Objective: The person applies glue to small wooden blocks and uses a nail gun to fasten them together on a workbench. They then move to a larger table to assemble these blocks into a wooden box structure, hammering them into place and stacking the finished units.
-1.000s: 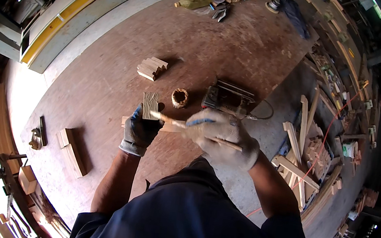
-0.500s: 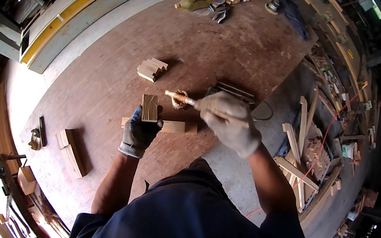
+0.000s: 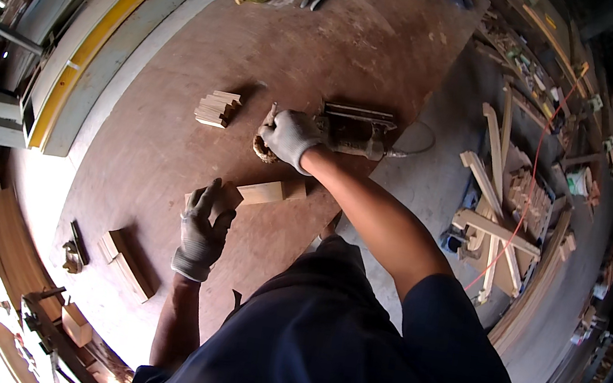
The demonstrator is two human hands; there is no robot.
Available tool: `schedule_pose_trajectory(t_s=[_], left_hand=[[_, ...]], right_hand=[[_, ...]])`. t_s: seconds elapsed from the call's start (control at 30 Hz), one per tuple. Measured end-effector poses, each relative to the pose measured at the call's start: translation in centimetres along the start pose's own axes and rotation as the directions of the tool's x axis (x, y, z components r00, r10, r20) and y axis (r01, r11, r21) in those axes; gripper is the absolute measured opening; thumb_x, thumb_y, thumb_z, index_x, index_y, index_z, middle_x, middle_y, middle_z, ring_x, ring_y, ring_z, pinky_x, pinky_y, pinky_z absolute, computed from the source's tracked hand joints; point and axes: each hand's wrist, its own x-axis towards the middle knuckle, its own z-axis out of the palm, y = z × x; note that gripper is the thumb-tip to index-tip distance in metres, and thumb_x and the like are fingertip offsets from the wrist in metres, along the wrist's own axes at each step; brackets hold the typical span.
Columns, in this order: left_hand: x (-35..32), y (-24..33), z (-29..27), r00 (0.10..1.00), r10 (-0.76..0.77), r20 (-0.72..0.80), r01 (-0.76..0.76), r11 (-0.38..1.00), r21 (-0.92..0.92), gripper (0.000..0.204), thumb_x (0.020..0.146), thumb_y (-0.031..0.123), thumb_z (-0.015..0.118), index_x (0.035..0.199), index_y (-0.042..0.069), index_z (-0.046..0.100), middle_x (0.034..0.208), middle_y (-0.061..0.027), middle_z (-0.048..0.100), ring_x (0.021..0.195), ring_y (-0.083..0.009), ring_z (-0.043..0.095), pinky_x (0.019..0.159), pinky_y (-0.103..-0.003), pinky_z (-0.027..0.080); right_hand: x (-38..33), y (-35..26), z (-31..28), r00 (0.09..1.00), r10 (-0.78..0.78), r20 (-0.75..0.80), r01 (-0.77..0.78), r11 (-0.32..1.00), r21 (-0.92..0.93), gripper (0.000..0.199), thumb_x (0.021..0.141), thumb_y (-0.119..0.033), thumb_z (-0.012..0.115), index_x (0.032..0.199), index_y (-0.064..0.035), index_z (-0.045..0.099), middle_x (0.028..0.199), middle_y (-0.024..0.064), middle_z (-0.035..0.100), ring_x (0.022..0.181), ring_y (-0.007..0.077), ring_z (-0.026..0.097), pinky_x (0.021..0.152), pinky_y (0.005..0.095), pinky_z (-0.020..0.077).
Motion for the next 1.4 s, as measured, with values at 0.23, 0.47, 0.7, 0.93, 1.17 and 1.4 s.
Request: schedule_pose_trajectory(t_s=[0.23, 0.47, 0.7, 0.93, 1.17, 1.4], left_hand=[[0.6, -0.9, 3.4, 0.982, 0.091, 0.167, -0.097, 0.995, 0.031, 0.061, 0.084, -0.001, 0.073, 0.143, 0.006, 0.061, 0.131, -0.0191, 0.064, 0.121, -0.0441, 0.058, 0.103, -0.055, 0.05], [1.8, -1.0, 6.0, 0.948, 0.134, 0.288, -0.175, 0.978, 0.118, 0.06, 0.086, 0.001, 0.071, 0.144, 0.006, 0.058, 0.139, -0.0184, 0.061, 0.126, -0.0442, 0.055, 0.109, -0.054, 0.046], [2.7, -1.1, 7.6, 0.923, 0.155, 0.352, -0.207, 0.971, 0.117, 0.059, 0.088, -0.001, 0.071, 0.145, 0.004, 0.058, 0.139, -0.0204, 0.064, 0.128, -0.0447, 0.056, 0.112, -0.054, 0.047], [2.8, -1.4, 8.0, 0.914, 0.128, 0.385, -0.198, 0.969, 0.148, 0.06, 0.088, 0.003, 0.07, 0.146, 0.005, 0.057, 0.141, -0.0184, 0.061, 0.13, -0.0429, 0.055, 0.113, -0.055, 0.045], [2.8, -1.4, 8.3, 0.923, 0.116, 0.366, -0.18, 0.973, 0.144, 0.063, 0.087, -0.002, 0.075, 0.147, 0.007, 0.059, 0.138, -0.0187, 0.064, 0.129, -0.0434, 0.056, 0.112, -0.053, 0.047], [2.8, -1.4, 8.4, 0.922, 0.1, 0.374, -0.168, 0.974, 0.154, 0.064, 0.086, -0.002, 0.075, 0.147, 0.007, 0.058, 0.138, -0.0187, 0.064, 0.129, -0.0435, 0.056, 0.112, -0.053, 0.048]], right_hand=[[-5.9, 4.3, -0.4, 0.999, -0.039, -0.029, 0.041, 0.996, 0.085, 0.038, 0.096, -0.027, 0.078, 0.127, -0.0051, 0.075, 0.097, 0.0164, 0.08, 0.093, 0.0328, 0.078, 0.085, 0.0438, 0.0601], [-14.3, 15.7, 5.9, 0.97, -0.223, -0.098, 0.178, 0.922, -0.344, 0.041, 0.089, -0.018, 0.075, 0.128, -0.0046, 0.071, 0.136, 0.0187, 0.068, 0.123, 0.039, 0.065, 0.105, 0.0498, 0.0534], [-15.9, 15.9, 7.6, 0.945, -0.282, -0.165, 0.191, 0.886, -0.422, 0.041, 0.092, -0.016, 0.065, 0.13, -0.0005, 0.069, 0.149, 0.0208, 0.057, 0.138, 0.0399, 0.053, 0.113, 0.0535, 0.048], [-16.0, 15.4, 6.8, 0.956, -0.259, -0.135, 0.182, 0.89, -0.418, 0.051, 0.085, -0.016, 0.079, 0.132, 0.0006, 0.07, 0.15, 0.023, 0.056, 0.139, 0.0399, 0.054, 0.116, 0.0519, 0.0472], [-16.0, 15.5, 7.0, 0.959, -0.245, -0.14, 0.169, 0.895, -0.412, 0.047, 0.088, -0.017, 0.078, 0.131, 0.0, 0.072, 0.151, 0.0227, 0.056, 0.14, 0.039, 0.053, 0.115, 0.0523, 0.0479], [-16.0, 15.8, 7.4, 0.982, -0.174, -0.067, 0.135, 0.913, -0.384, 0.052, 0.093, -0.019, 0.065, 0.143, -0.0034, 0.066, 0.159, 0.0191, 0.05, 0.145, 0.0389, 0.047, 0.123, 0.0587, 0.0399]])
